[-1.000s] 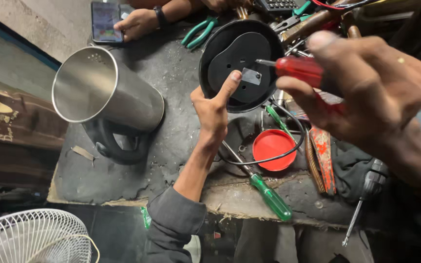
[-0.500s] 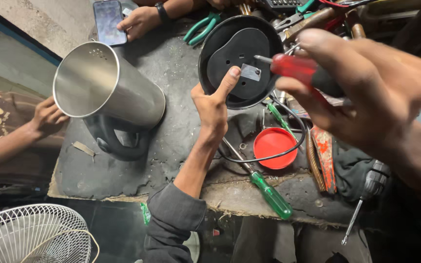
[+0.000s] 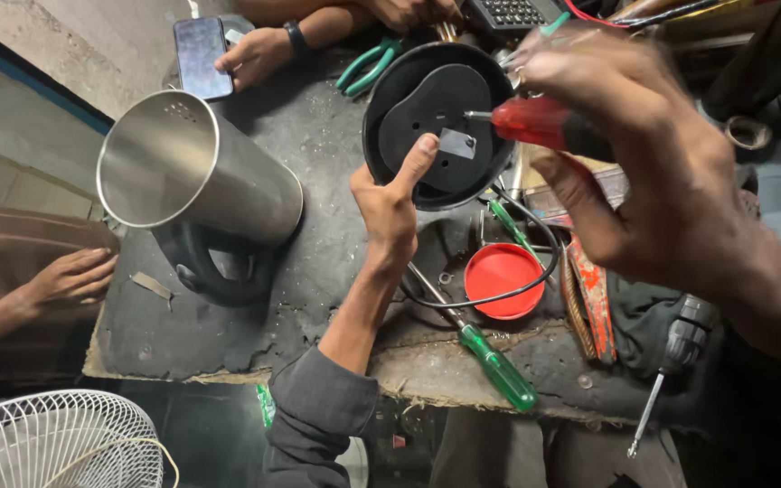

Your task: The person disassembles a stainless steel electric kettle, removes the base, and uses a screwdriver to manipulate the internal heating element and wiring. The person then reassembles the base and attaches it back to the kettle.

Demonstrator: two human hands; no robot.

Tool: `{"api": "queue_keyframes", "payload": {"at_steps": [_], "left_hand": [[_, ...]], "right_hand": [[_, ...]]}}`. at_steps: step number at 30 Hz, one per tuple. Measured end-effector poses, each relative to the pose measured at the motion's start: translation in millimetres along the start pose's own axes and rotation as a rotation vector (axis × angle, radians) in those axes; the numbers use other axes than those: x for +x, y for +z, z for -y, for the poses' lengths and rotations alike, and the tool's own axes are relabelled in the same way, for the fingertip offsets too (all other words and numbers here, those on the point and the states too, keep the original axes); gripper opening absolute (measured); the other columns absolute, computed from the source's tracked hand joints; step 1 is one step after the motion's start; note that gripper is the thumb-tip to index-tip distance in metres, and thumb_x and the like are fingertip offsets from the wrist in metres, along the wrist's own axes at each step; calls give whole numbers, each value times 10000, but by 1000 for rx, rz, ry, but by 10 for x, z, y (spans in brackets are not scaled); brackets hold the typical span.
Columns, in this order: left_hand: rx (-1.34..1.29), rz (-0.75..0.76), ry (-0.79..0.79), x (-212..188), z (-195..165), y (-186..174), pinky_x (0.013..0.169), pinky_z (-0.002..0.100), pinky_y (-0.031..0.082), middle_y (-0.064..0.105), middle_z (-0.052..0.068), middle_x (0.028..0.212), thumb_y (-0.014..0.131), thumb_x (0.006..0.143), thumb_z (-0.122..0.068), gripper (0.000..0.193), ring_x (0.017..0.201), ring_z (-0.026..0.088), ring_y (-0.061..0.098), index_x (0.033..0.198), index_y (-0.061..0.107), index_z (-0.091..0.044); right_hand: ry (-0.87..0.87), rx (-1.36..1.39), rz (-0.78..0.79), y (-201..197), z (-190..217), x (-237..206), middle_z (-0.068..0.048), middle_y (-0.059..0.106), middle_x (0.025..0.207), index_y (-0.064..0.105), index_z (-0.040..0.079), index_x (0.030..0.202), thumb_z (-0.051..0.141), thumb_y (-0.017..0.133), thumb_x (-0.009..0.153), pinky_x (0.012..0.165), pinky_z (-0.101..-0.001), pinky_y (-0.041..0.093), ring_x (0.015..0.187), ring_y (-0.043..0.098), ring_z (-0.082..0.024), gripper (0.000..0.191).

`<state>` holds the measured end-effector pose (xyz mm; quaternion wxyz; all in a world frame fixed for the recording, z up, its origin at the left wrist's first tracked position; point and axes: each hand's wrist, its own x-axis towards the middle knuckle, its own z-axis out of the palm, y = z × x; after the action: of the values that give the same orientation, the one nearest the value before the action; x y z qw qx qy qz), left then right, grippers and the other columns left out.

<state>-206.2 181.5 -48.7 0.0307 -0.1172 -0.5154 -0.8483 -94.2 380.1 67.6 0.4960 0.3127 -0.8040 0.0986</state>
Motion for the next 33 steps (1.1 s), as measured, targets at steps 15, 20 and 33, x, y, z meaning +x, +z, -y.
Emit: {"api": "queue_keyframes", "payload": {"at_steps": [15,20,33], "left_hand": [[-30,31,-22,-10,-19,1,858,280,565,755,93,1031,817,884,-92,291,911,140,700,1099,728,82],[12,9,-12,1,-6,-5,820,276,559,758,93,992,823,884,-96,267,869,143,697,1067,740,80],[-4,29,-12,-5,-38,0,842,280,578,760,96,984,815,885,-93,274,875,150,711,1070,738,95]], "right_hand": [[-6,-22,3,-9,33,6,-200,721,1026,484,3,1401,130,883,894,687,-352,578,838,722,-286,658],[59,53,51,-36,91,50,-175,716,1123,427,23,1460,85,845,972,787,-334,595,983,735,-286,645],[55,15,-11,-12,53,-45,-188,719,981,586,-30,1298,120,897,872,615,-342,563,748,706,-247,548]]}}
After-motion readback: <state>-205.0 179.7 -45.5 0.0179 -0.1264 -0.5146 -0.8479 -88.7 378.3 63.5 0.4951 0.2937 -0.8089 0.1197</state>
